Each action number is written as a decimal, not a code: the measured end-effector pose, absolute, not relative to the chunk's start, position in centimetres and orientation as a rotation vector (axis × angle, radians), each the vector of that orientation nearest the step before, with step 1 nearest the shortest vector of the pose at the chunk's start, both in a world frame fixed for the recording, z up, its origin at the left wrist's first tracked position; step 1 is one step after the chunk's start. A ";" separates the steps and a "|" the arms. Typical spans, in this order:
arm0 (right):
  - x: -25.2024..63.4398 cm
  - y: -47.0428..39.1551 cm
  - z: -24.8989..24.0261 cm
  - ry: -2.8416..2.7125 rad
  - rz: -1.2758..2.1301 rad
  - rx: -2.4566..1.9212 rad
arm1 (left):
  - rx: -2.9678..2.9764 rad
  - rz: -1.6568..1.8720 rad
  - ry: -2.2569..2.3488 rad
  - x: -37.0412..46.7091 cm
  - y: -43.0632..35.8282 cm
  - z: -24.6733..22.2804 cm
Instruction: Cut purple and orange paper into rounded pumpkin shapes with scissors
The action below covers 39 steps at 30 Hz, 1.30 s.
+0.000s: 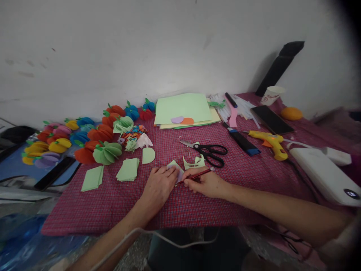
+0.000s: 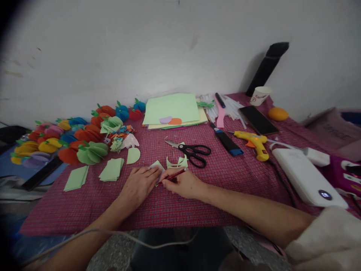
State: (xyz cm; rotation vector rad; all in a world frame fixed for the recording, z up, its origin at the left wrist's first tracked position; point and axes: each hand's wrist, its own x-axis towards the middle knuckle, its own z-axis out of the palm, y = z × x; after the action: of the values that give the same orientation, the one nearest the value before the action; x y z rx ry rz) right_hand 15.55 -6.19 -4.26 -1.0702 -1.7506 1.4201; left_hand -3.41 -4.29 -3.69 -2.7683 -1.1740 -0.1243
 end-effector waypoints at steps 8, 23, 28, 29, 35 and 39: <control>15.6 -6.1 -4.2 -1.748 1.438 -1.078 | -2.784 -0.144 -1.173 -3.5 -4.2 -3.9; 17.2 -5.0 -4.3 -1.579 1.500 -1.123 | -2.791 -0.151 -1.164 -3.6 -4.1 -4.1; 18.0 -4.7 -4.0 -1.509 1.435 -1.173 | -2.801 -0.142 -1.174 -3.7 -4.1 -4.1; 18.1 -4.8 -3.9 -1.494 1.432 -1.176 | -2.804 -0.140 -1.177 -3.7 -4.1 -4.1; 17.2 -5.4 -3.8 -1.478 1.514 -1.139 | -2.782 -0.132 -1.177 -3.6 -4.0 -4.2; 16.2 -5.7 -3.8 -1.505 1.546 -1.122 | -2.794 -0.142 -1.164 -3.5 -4.0 -3.9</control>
State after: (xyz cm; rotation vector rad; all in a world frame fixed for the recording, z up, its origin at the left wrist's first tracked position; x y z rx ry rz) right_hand 16.16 -5.67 -3.81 -1.1220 -1.5046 1.5458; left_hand -3.48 -4.02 -3.87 -2.7941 -1.1637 -0.1418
